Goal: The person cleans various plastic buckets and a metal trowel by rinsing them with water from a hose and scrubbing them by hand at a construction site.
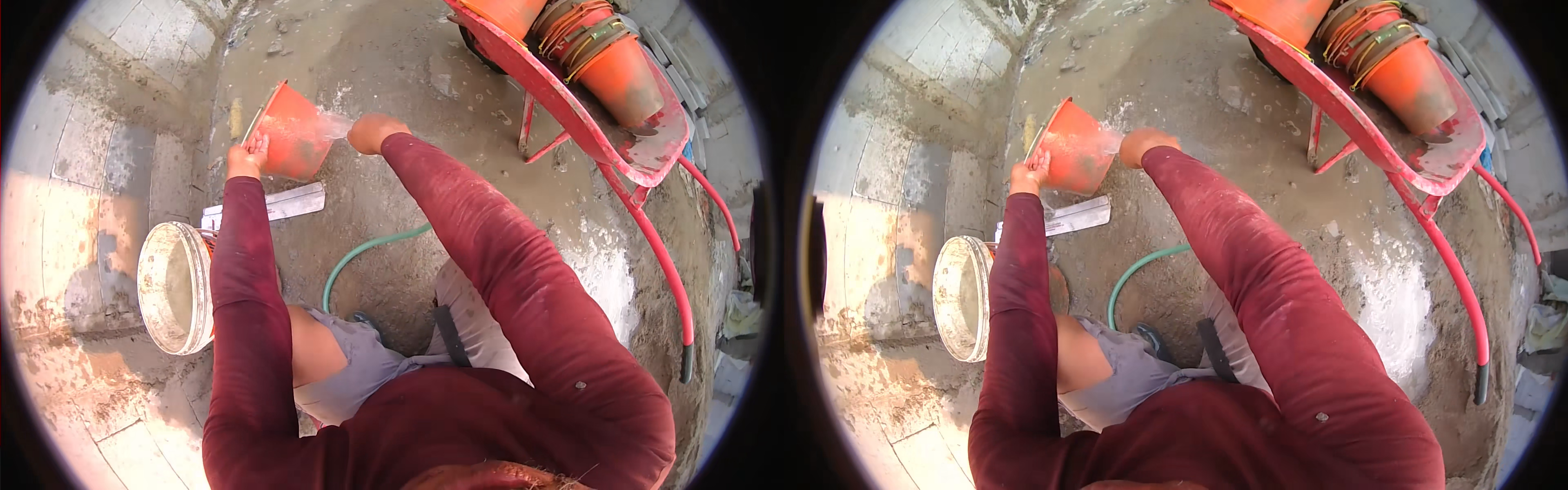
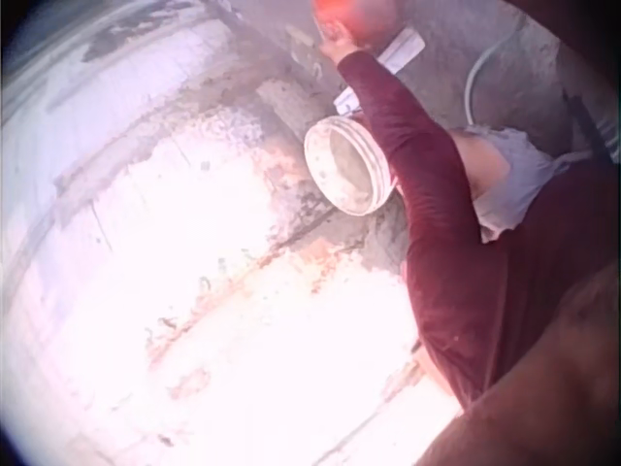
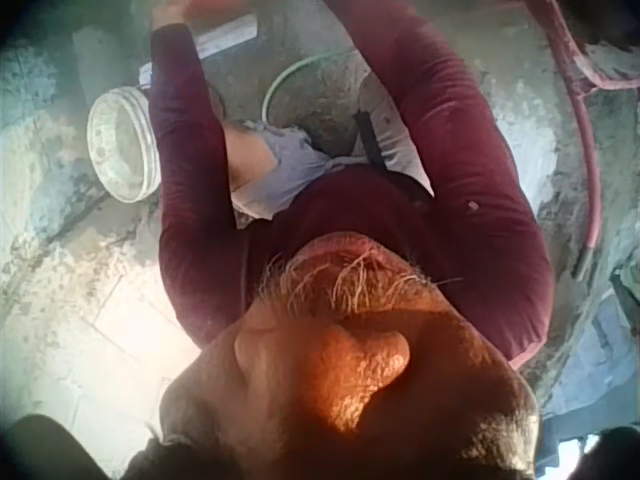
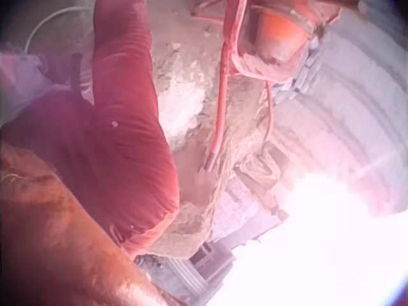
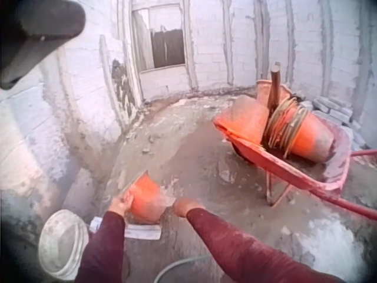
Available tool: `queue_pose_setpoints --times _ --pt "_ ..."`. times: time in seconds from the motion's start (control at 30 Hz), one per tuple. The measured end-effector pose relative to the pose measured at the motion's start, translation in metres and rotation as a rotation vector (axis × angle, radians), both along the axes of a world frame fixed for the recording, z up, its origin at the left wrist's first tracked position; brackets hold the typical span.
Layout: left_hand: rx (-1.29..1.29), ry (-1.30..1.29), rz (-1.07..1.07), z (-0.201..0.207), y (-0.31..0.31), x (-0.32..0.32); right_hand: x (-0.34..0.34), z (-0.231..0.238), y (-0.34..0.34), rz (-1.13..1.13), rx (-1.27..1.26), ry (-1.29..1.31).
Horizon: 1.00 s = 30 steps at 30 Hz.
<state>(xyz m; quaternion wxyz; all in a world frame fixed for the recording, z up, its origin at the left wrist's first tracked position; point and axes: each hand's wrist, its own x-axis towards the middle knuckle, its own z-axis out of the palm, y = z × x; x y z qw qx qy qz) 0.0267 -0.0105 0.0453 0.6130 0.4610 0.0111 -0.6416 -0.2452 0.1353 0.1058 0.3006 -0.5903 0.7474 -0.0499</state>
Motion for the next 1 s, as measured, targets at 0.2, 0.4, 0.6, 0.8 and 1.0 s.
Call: queue_pose_setpoints --times 0.2,0.4,0.6,0.8,1.0 --pt "-0.322 -1.060 -0.411 0.031 0.048 -0.074 -0.021 -0.011 0.017 -0.085 0.098 0.079" --pt "-0.568 -2.419 -0.626 0.006 0.061 -0.067 -0.036 -0.011 0.012 -0.082 0.133 0.081" --pt "-0.801 -1.657 -0.444 0.027 0.047 -0.058 -0.053 -0.033 0.018 -0.369 0.183 -0.102" --pt "-1.223 -1.716 -0.385 0.139 0.092 -0.135 -0.044 -0.052 0.017 -0.427 0.115 -0.133" --pt "-2.128 -1.887 -0.381 0.221 0.154 -0.257 -0.025 -0.074 0.013 -0.474 0.112 -0.127"
